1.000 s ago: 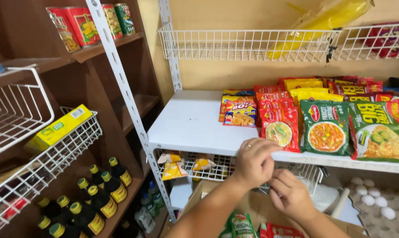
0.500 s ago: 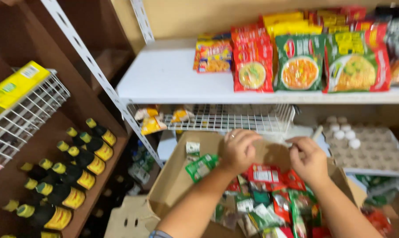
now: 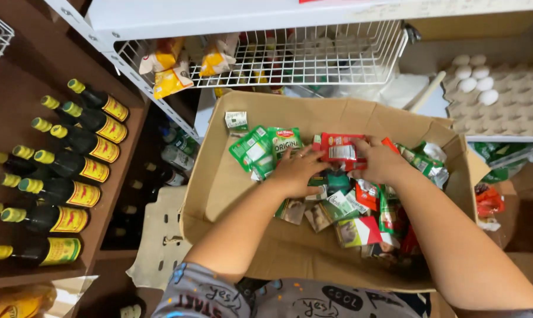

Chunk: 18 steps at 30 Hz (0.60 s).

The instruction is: Stocking packaged food items from a cardboard box onto grocery shelves.

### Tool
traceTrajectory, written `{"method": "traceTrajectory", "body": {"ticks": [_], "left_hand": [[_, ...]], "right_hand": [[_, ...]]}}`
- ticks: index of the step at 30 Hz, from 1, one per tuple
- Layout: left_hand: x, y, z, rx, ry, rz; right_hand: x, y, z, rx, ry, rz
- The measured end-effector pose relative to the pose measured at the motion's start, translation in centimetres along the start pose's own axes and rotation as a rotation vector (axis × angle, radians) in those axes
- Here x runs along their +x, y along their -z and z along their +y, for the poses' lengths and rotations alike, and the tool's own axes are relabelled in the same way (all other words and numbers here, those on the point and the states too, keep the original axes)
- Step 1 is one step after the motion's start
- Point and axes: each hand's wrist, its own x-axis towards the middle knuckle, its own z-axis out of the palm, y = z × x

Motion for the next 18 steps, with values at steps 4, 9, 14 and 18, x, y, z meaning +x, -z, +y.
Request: {"method": "traceTrajectory", "body": {"ticks": [4, 9, 14, 18], "left_hand": [[-0.1, -1.9, -1.6, 0.078, 0.115, -0.291], [1.0, -1.0, -1.9, 0.266, 0.306, -0.430], [1.8, 0.1, -0.4, 0.317, 0.394, -0.588], [1.6, 0.5, -0.2, 0.243, 0.424, -0.568]], "right_hand": [[-0.3, 2.6, -3.4, -0.082, -0.167, -0.115], [0.3, 1.4, 0.1, -0.105, -0.298, -0.229], [-0.6, 3.5, -2.0, -0.141, -0.248, -0.368], [-0.3, 2.8, -1.8, -0.258, -0.304, -0.396]]}}
